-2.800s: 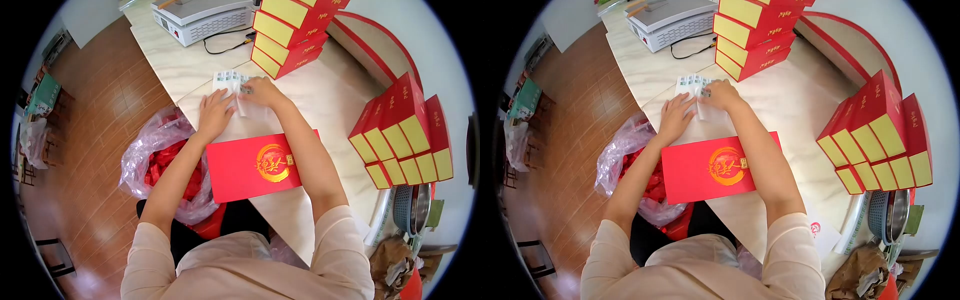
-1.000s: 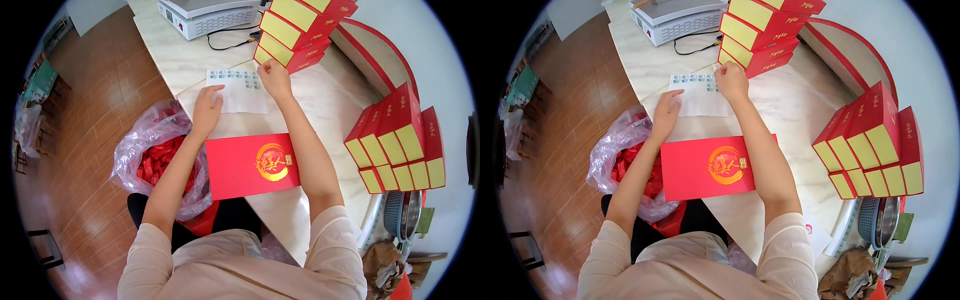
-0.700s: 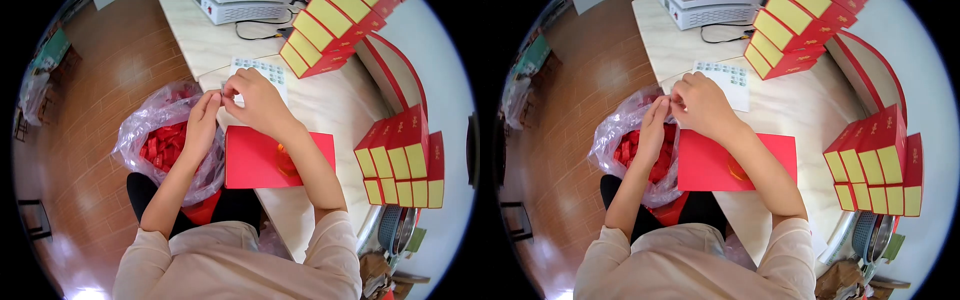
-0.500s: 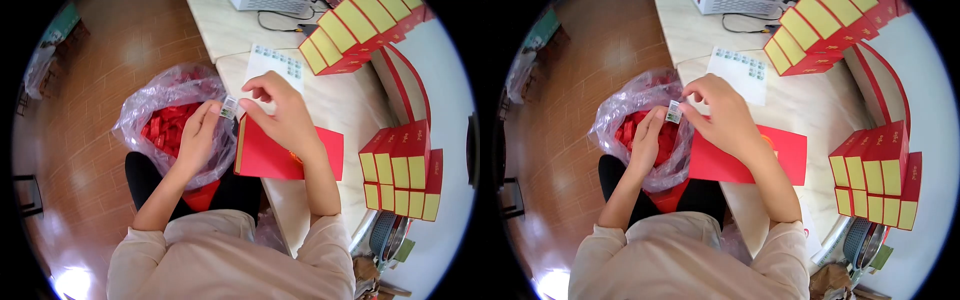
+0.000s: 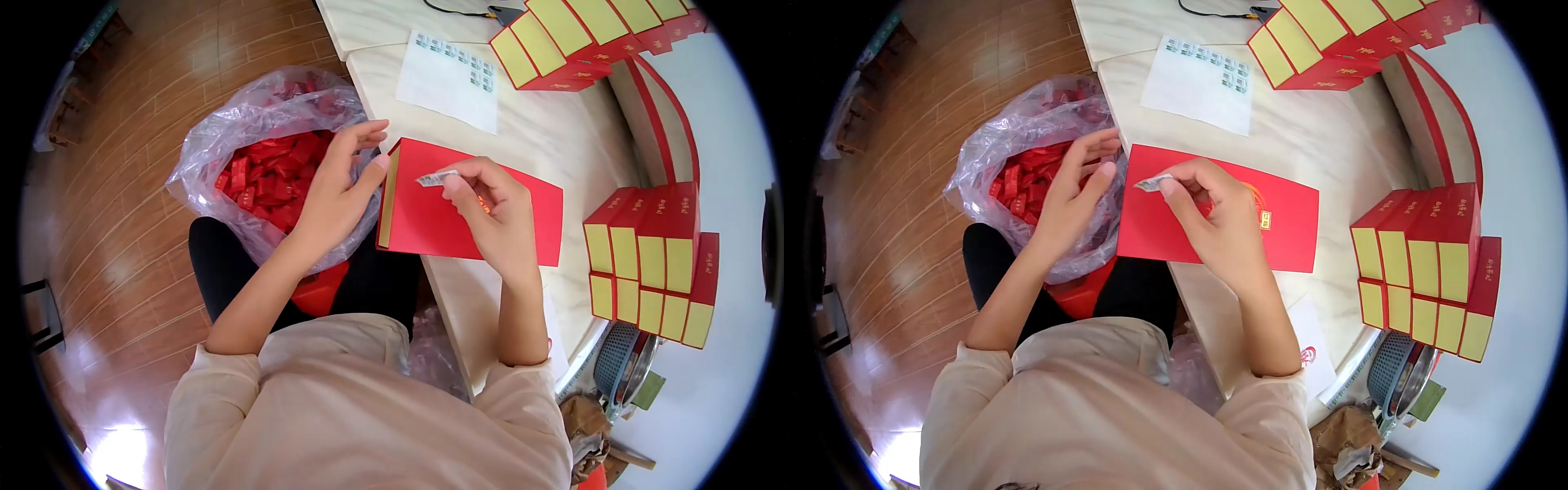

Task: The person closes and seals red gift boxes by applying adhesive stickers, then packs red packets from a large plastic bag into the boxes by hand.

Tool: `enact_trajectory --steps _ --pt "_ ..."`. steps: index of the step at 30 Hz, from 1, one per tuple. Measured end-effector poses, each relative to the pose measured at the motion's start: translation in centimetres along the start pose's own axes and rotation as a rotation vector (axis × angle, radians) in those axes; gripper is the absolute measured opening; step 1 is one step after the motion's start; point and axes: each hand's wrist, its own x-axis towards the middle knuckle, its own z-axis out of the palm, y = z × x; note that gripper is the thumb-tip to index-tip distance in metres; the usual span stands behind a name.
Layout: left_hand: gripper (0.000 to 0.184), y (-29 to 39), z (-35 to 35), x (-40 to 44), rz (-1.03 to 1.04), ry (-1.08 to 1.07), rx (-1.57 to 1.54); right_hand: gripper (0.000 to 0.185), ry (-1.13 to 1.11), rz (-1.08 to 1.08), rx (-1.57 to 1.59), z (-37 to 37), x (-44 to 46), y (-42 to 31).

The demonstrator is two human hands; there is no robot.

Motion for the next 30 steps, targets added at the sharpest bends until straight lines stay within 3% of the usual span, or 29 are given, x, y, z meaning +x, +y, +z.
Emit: enact_trajectory --steps 6,8,11,15,20,24,30 --pt "0.038 -0.4 2.8 -1.8 -0.115 -0.091 -0.178 0.008 0.061 -0.056 -0.01 -1.8 -1.9 0.8" --pt "0.035 0.2 3.3 -4.0 -0.118 -0.146 -0.154 0.008 0.113 0.012 0.234 -1.9 -2.8 0.9" --pt "0.036 1.6 3.6 -6.6 -0.142 -0.238 -0.083 0.009 0.108 0.135 0.304 -1.1 -4.4 0.1" --pt "0.031 0.9 4.2 -7.1 -0.274 -0.17 -0.305 0.01 0.135 0.161 0.197 0.2 -5.8 0.4" --pt "0.03 0.9 3.5 -6.1 -0.279 -0.206 -0.33 0.045 0.088 0.224 0.191 1.1 -6.5 0.6" --pt "0.033 0.2 3.7 -6.4 -0.299 -0.174 -0.387 0.042 0.116 0.071 -0.052 2.0 -6.3 1.6" --pt "0.034 0.0 3.4 -6.2 -0.241 -0.195 -0.339 0.035 0.212 0.081 -0.048 2.8 -6.2 1.2"
